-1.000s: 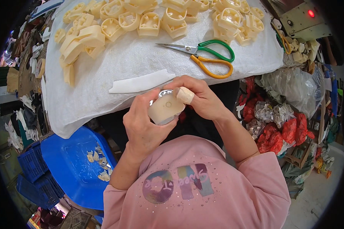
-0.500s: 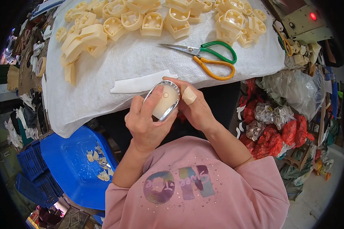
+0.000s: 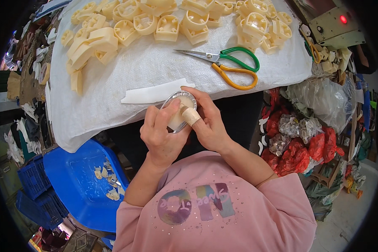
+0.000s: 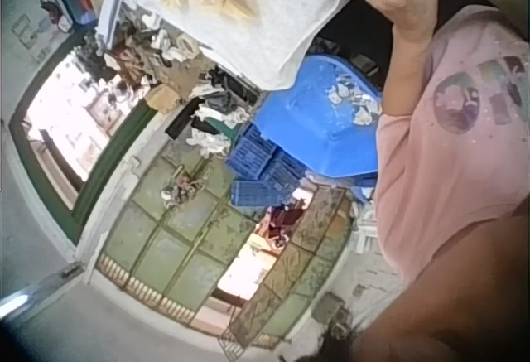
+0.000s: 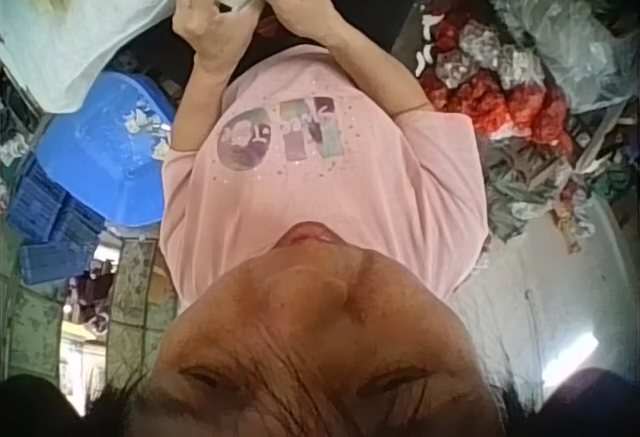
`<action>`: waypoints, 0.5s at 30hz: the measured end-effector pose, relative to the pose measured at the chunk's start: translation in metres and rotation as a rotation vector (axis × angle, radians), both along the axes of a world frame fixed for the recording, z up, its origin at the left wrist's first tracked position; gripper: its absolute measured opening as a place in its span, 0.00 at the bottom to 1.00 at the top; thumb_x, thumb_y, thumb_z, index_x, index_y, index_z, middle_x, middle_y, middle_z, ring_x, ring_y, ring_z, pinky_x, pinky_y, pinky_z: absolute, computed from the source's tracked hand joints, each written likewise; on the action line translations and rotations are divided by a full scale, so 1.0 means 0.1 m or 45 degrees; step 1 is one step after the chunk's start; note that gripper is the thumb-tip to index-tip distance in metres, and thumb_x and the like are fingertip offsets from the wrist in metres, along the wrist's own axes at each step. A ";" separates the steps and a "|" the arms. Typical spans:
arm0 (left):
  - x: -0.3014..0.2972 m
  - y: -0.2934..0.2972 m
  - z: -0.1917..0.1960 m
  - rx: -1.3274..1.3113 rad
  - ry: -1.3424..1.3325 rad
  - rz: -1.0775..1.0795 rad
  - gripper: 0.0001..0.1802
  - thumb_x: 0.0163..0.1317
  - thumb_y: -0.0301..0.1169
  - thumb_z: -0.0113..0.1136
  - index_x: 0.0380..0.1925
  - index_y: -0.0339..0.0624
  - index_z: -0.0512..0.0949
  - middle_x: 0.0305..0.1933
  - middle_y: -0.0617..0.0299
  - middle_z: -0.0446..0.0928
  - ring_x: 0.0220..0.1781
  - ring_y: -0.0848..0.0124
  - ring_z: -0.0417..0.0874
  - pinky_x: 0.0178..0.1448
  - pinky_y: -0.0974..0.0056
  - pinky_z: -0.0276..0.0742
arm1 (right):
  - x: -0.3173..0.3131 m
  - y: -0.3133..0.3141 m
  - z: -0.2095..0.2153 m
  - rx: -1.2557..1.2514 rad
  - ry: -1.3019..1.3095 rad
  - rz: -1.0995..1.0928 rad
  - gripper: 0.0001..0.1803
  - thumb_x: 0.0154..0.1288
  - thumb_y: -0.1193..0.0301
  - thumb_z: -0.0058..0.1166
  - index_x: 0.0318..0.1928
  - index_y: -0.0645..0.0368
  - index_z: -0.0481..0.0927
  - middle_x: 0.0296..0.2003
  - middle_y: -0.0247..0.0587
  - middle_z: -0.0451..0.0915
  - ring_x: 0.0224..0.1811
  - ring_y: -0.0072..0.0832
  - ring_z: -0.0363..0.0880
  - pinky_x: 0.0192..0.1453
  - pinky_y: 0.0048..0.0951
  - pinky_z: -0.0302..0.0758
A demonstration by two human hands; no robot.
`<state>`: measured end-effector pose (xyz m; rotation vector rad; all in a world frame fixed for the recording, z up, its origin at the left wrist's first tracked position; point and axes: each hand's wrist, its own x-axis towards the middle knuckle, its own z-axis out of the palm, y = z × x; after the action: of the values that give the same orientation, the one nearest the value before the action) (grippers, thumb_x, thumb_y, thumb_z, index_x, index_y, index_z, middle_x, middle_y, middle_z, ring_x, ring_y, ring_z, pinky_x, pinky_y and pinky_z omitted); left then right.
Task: Applying a white reinforcement strip to yellow plastic shoe heel components and trimming the excess with scissors.
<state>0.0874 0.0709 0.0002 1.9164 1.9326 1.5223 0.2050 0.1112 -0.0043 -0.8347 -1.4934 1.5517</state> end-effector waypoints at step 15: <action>-0.26 -0.04 0.03 -0.351 -2.327 -0.913 0.35 0.56 0.42 0.58 0.59 0.34 0.62 0.52 0.52 0.68 0.50 0.65 0.68 0.53 0.63 0.64 | 0.37 0.30 0.07 0.184 -0.003 0.018 0.20 0.64 0.76 0.51 0.57 0.60 0.71 0.34 0.33 0.71 0.33 0.19 0.69 0.38 0.20 0.68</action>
<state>0.0615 0.0665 0.0028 0.3249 0.4479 1.4810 0.2421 0.1410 0.0026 -0.7444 -1.5951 1.4343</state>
